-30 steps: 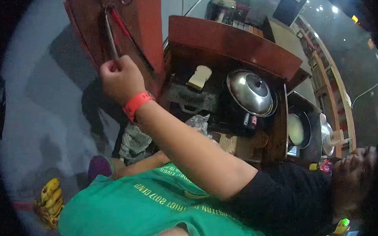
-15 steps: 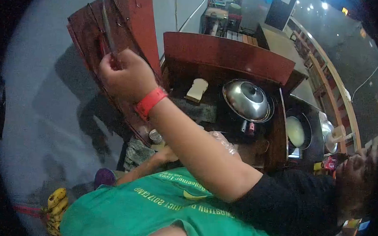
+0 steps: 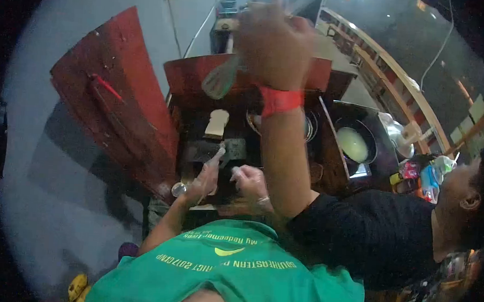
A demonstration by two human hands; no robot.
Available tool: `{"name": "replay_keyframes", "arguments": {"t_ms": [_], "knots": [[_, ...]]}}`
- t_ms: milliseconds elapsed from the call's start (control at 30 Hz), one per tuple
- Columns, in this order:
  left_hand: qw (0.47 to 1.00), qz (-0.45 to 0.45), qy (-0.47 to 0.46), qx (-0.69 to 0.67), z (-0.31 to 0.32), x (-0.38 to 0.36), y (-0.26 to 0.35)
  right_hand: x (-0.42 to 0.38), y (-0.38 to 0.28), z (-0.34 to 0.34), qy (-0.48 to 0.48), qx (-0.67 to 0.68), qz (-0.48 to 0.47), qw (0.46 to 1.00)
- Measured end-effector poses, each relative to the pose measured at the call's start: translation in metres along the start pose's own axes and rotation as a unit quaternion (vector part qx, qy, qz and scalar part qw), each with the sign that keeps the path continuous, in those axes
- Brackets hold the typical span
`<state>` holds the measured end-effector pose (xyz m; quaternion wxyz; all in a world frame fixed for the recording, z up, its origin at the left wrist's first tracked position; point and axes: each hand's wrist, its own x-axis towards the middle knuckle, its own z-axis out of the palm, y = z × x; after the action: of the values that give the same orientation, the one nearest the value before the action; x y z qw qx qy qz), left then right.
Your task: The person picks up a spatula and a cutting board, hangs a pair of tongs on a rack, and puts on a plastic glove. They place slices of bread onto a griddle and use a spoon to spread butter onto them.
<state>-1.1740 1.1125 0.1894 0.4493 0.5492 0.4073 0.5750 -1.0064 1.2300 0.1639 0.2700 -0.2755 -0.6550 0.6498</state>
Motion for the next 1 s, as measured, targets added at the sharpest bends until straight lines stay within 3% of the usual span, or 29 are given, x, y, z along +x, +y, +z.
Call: {"name": "replay_keyframes", "arguments": {"t_ms": [33, 100, 133, 200, 333, 433, 500, 533, 567, 667, 700, 767, 833, 867, 967, 1000], "knots": [[1.0, 0.002, -0.009, 0.0, 0.004, 0.004, 0.006, -0.018, -0.057, 0.001, -0.067, -0.222, -0.004, 0.973], [0.96, -0.137, 0.061, -0.238, 0.015, 0.011, 0.012, -0.037, -0.081, 0.014, -0.144, -0.295, -0.109, 0.938], [0.955, -0.128, 0.063, -0.261, 0.022, 0.018, 0.021, -0.037, -0.076, 0.02, -0.136, -0.296, -0.104, 0.94], [0.964, -0.138, 0.06, -0.217, 0.02, 0.03, 0.002, -0.036, -0.061, 0.027, -0.035, -0.346, -0.302, 0.888], [0.975, -0.108, 0.052, -0.189, 0.03, 0.056, -0.009, -0.026, -0.04, 0.018, 0.082, -0.353, -0.294, 0.884], [0.965, -0.142, 0.051, -0.217, 0.03, 0.063, -0.03, -0.018, -0.029, 0.005, 0.094, -0.343, -0.317, 0.879], [0.96, -0.15, 0.094, -0.215, 0.039, 0.069, -0.036, -0.025, -0.035, -0.003, 0.069, -0.284, -0.309, 0.905], [0.979, -0.066, 0.093, -0.171, 0.051, 0.071, -0.027, -0.024, -0.027, -0.005, 0.068, -0.292, -0.298, 0.906], [0.978, -0.075, 0.094, -0.173, 0.051, 0.076, -0.036, -0.023, -0.023, -0.006, 0.069, -0.3, -0.287, 0.907], [0.966, 0.087, 0.187, -0.156, 0.046, 0.099, -0.081, -0.026, -0.021, -0.006, 0.084, -0.304, -0.261, 0.912], [0.966, 0.077, 0.185, -0.161, 0.041, 0.099, -0.095, -0.024, -0.019, -0.006, 0.099, -0.315, -0.278, 0.902], [0.964, 0.054, 0.257, 0.034, 0.019, 0.098, -0.127, -0.015, -0.017, -0.009, 0.098, -0.32, -0.272, 0.902], [0.966, 0.055, 0.225, -0.114, 0.002, 0.098, -0.141, -0.006, -0.025, -0.009, 0.066, -0.303, -0.261, 0.914], [0.939, -0.022, 0.298, -0.168, 0.019, 0.112, -0.104, 0.002, -0.018, -0.009, 0.08, -0.289, -0.299, 0.906], [0.936, -0.013, 0.288, -0.203, 0.012, 0.135, -0.125, 0.006, -0.012, -0.004, 0.108, -0.302, -0.289, 0.902], [0.984, 0.092, 0.146, 0.045, -0.002, 0.129, -0.144, 0.005, -0.015, -0.005, 0.105, -0.29, -0.275, 0.911]]}}
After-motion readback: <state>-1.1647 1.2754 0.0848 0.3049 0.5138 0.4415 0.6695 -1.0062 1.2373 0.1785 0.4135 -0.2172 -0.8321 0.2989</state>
